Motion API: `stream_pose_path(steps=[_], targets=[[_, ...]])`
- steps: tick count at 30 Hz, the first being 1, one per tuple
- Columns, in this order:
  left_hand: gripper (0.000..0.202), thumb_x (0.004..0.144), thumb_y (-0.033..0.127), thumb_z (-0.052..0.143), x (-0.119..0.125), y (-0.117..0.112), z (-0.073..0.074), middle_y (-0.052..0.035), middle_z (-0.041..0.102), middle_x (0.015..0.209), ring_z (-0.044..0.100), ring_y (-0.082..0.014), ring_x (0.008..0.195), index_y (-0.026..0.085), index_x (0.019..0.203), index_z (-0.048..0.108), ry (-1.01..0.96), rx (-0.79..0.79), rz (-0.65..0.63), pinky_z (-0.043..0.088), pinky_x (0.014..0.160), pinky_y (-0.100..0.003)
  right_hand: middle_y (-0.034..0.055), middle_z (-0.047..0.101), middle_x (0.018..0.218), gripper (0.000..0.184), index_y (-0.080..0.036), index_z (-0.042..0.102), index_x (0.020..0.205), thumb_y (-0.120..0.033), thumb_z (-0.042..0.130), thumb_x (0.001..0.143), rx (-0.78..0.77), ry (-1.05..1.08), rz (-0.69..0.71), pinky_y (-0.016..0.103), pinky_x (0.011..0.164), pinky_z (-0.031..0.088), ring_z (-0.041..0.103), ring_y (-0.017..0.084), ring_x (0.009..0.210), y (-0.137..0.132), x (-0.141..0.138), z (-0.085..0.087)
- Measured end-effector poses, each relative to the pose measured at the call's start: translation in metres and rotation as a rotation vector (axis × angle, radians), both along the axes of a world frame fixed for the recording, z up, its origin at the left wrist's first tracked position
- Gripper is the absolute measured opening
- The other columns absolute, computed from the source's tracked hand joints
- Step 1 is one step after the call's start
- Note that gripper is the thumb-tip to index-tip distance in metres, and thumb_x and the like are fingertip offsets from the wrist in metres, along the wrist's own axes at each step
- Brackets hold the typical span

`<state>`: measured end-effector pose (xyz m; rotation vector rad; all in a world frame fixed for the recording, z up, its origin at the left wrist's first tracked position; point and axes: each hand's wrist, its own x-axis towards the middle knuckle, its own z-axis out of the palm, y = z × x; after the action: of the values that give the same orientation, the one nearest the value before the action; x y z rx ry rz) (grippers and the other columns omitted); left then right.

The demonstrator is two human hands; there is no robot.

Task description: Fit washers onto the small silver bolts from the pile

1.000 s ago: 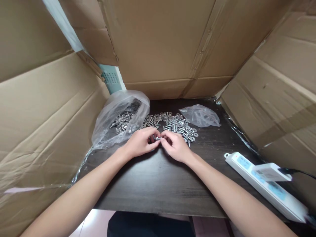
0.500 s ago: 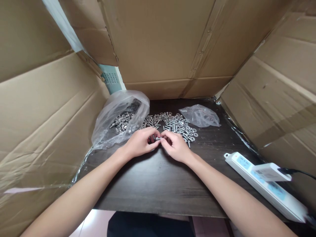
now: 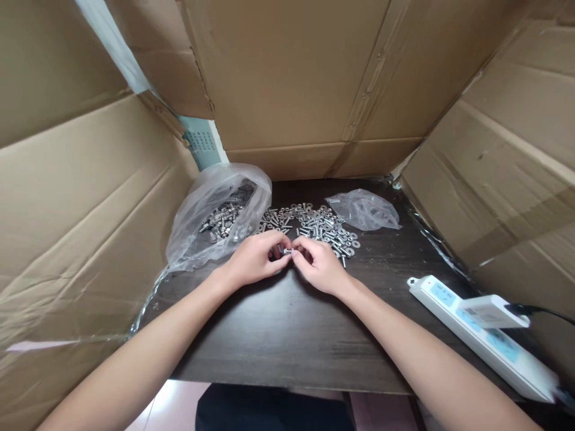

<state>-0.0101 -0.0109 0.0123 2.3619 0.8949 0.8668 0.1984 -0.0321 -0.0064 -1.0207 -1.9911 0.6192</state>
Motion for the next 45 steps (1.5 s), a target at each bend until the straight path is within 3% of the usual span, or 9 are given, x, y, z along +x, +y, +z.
stream_pose_path(steps=[45], targets=[[0.01,0.091,0.024,0.065,0.0008,-0.0007,0.0012,-0.0018,0.067,0.093,0.063,-0.0142,0.071,0.019,0.1,0.064,0.009,-0.013,0.002,0.05,0.068,-0.027,0.0009,0.063,0.075,0.009,-0.02,0.061,0.092,-0.022,0.053,0.094,-0.013,-0.018,-0.006,0.029,0.062,0.04,0.057,0.017,0.064,-0.0002,0.0001,0.0004]])
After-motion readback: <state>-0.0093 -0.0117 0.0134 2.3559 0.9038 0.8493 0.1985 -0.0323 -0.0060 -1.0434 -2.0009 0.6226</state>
